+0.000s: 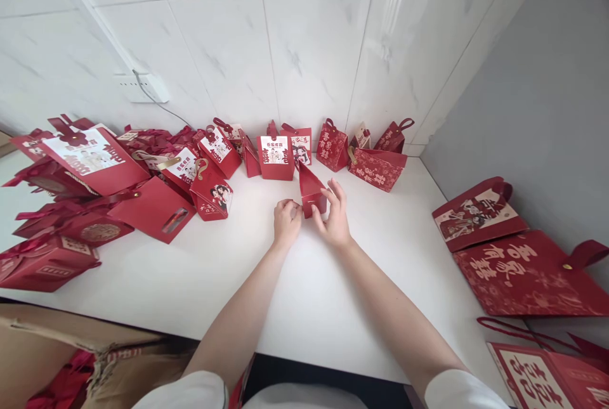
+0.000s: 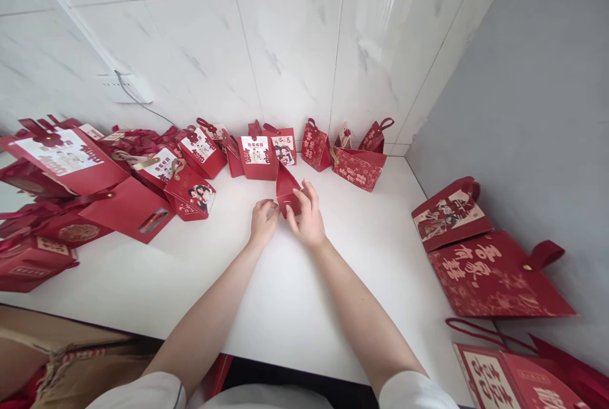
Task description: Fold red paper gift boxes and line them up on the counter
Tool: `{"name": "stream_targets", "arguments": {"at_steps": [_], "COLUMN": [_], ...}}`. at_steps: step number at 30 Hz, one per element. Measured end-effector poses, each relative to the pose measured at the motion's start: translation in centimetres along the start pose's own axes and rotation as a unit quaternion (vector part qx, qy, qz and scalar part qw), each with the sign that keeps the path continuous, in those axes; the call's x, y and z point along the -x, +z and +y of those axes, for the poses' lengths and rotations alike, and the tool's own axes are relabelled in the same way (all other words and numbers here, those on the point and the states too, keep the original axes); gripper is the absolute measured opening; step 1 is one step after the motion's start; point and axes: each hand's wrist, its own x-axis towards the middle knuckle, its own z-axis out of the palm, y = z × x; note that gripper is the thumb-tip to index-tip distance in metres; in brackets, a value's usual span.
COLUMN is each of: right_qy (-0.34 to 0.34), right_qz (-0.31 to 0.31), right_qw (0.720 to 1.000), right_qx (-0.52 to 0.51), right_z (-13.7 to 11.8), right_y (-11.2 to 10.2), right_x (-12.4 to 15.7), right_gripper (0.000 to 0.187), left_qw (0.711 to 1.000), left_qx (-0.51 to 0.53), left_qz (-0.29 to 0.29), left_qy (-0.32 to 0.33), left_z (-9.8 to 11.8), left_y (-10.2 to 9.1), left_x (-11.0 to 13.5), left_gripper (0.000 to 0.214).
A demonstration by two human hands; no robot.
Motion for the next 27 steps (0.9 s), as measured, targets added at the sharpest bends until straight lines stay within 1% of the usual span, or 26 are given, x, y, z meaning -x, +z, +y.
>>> {"name": "stream_targets", "arguments": {"at_steps": [2, 5, 7, 9, 12, 15, 17, 20, 22, 24, 26, 27], "right_qy": [0.022, 0.088, 0.136, 0.169, 0.175, 0.146, 0.128, 0.135, 0.157, 0.173, 0.176, 0.175], "right_qz": [0.003, -0.013, -0.033, -0.06, -0.099, -0.132, -0.132, -0.09, -0.049, -0.017, -0.012, -0.017], "right_qw": [0.999, 0.993, 0.986, 0.98, 0.977, 0.977, 0.978, 0.979, 0.977, 0.974, 0.973, 0.974], "right_qx": [-0.027, -0.073, -0.091, -0.084, -0.064, -0.083, -0.099, -0.12, -0.135, -0.148, -0.15, -0.145], "right_z": [0.0, 0.1, 0.3, 0.4, 0.3, -0.1, -0.5, -1.4, -2.0, -2.4, -2.5, -2.4], "right_y": [0.1, 0.1, 0.0, -0.2, -0.3, -0.4, -0.3, -0.2, -0.1, 0.1, 0.3, 0.3], "right_x": [0.0, 0.0, 0.0, -0.1, -0.1, -0.1, -0.1, 0.0, 0.1, 0.1, 0.1, 0.2], "right_gripper": [0.055, 0.058, 0.06, 0.06, 0.057, 0.056, 0.049, 0.029, 0.023, 0.028, 0.038, 0.039], "left_qw": [0.999, 0.993, 0.985, 0.972, 0.959, 0.948, 0.939, 0.94, 0.948, 0.953, 0.957, 0.959], "left_qx": [0.031, 0.106, 0.159, 0.21, 0.246, 0.271, 0.295, 0.298, 0.27, 0.237, 0.207, 0.19], "left_qz": [-0.006, -0.014, -0.038, -0.072, -0.115, -0.158, -0.173, -0.163, -0.153, -0.156, -0.157, -0.151], "left_qy": [-0.021, -0.041, -0.054, -0.073, -0.079, -0.055, -0.033, 0.027, 0.071, 0.101, 0.128, 0.143], "left_z": [0.1, 0.0, -0.2, -0.4, 0.0, 1.2, 2.1, 2.9, 3.0, 2.8, 2.7, 2.6], "left_y": [-0.2, -0.6, -0.5, -0.4, -0.2, -0.3, -0.5, -0.9, -1.2, -1.4, -1.5, -1.5], "left_x": [0.0, -0.1, -0.3, -0.5, -0.5, 0.0, 0.4, 0.8, 0.8, 0.7, 0.5, 0.5], "left_gripper": [0.025, 0.041, 0.052, 0.061, 0.069, 0.07, 0.069, 0.061, 0.061, 0.066, 0.067, 0.066]}}
